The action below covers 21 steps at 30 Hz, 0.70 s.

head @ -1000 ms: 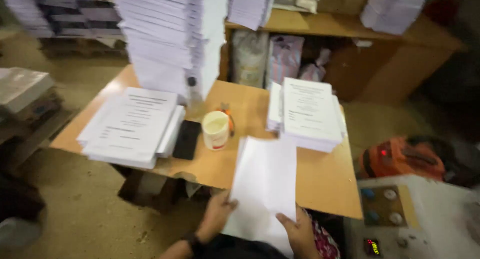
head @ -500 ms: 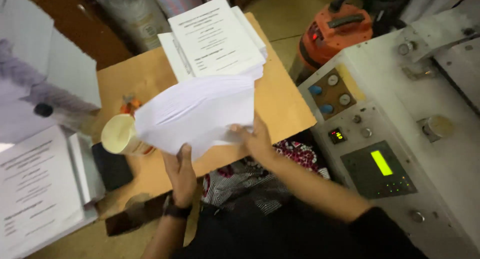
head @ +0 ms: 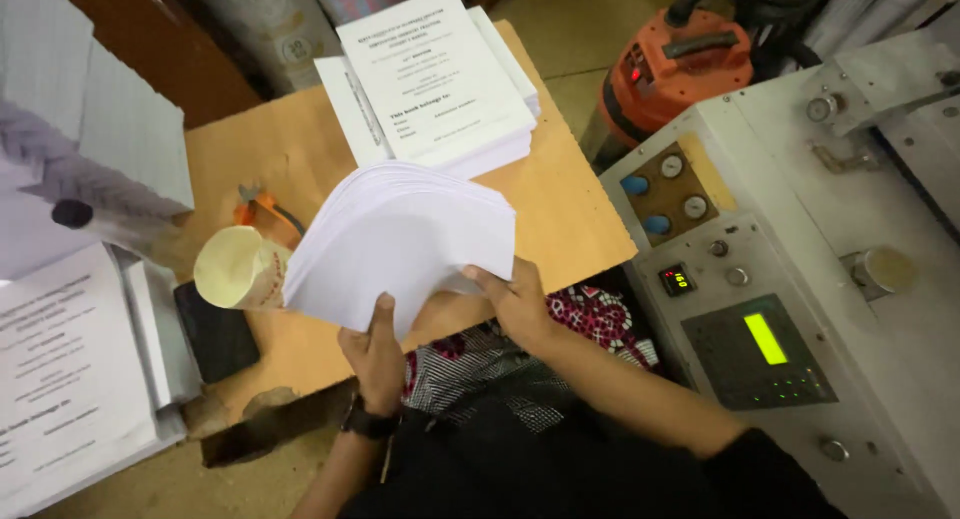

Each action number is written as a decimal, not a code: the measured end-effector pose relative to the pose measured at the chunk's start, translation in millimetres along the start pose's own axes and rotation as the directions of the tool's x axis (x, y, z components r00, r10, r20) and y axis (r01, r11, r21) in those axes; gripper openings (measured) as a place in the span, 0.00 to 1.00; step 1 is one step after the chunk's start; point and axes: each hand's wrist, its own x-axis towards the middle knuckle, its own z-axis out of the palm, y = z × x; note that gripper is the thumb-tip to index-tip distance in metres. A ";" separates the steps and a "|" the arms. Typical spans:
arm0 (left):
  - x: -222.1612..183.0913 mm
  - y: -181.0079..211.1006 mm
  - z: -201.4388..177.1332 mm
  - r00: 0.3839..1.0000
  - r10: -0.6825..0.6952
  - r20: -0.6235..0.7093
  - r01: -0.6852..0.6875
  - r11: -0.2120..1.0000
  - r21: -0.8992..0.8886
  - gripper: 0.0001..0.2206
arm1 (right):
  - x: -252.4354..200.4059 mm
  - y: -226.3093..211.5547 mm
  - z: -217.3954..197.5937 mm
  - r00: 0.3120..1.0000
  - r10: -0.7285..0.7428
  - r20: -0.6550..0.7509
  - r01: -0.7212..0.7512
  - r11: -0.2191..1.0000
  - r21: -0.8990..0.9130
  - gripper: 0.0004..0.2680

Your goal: Stacking and aligning printed papers into organized piles on a table in a print shop.

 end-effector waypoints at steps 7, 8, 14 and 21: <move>13.2 -9.3 2.1 0.988 -0.096 -0.124 0.079 0.988 -0.132 0.14 | 4.0 0.4 -2.3 0.998 0.029 0.047 -0.027 0.998 -0.053 0.11; 14.6 -10.2 4.2 0.981 -0.158 -0.116 0.133 0.971 -0.200 0.13 | 3.6 9.2 -2.1 0.997 0.068 0.024 -0.067 0.996 -0.066 0.12; 20.5 0.4 -10.7 0.995 -0.058 -0.085 0.036 0.971 -0.237 0.11 | 2.9 -44.2 -13.1 0.991 0.102 0.091 -0.080 0.972 -0.219 0.20; -1.0 -12.3 -40.2 0.475 0.631 0.614 -0.880 0.356 0.314 0.16 | 17.9 51.1 -137.0 0.720 0.643 0.261 -0.694 0.672 0.259 0.34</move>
